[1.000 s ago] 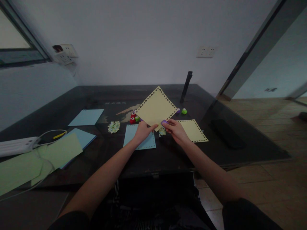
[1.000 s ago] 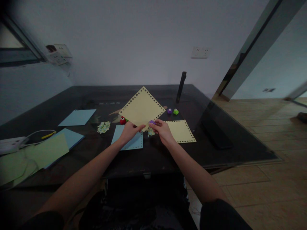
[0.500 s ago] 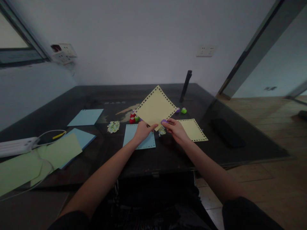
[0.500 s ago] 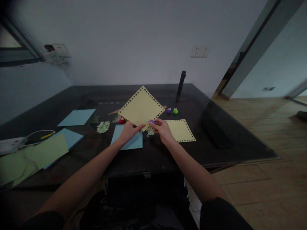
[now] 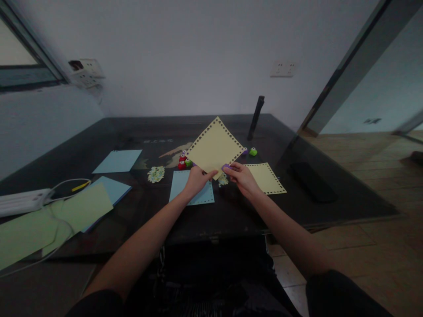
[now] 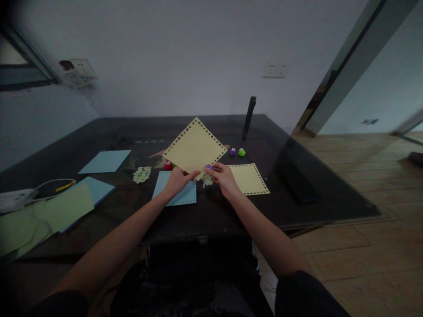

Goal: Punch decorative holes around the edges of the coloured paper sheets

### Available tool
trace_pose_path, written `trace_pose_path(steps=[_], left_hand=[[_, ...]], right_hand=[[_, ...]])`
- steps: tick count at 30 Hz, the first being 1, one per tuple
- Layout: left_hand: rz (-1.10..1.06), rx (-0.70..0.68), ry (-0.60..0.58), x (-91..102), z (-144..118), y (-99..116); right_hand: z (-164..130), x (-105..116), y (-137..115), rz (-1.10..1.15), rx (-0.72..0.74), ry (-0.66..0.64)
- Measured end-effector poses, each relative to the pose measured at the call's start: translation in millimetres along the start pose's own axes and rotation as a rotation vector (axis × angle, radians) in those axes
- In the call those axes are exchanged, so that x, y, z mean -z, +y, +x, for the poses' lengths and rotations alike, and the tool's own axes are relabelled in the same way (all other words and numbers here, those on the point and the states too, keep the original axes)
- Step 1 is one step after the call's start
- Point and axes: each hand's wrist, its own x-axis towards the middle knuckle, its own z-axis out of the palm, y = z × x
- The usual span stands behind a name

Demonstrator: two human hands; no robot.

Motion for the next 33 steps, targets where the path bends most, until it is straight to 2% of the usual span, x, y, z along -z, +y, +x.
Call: trace_pose_path(steps=[7,17,26,33], left_hand=[[-0.028,-0.023,0.013,-3.5,0.7,-6.0],[-0.036,-0.035,0.024,-4.2,-0.8,-1.5],[0.008,-0.044,0.014,-4.0,-1.0,3.3],[0.055,-0.014,0.027,-8.8,0.2,-2.5]], right_hand=[[0.2,0.1,0.3,-0.003,-0.004,0.006],[2.5,-0.1,1.3,0.03,0.04,-0.004],[7.0,5.5,6.8,0.025,0.025,-0.025],[7.8,5.3,6.1,0.019,0.036,-0.033]])
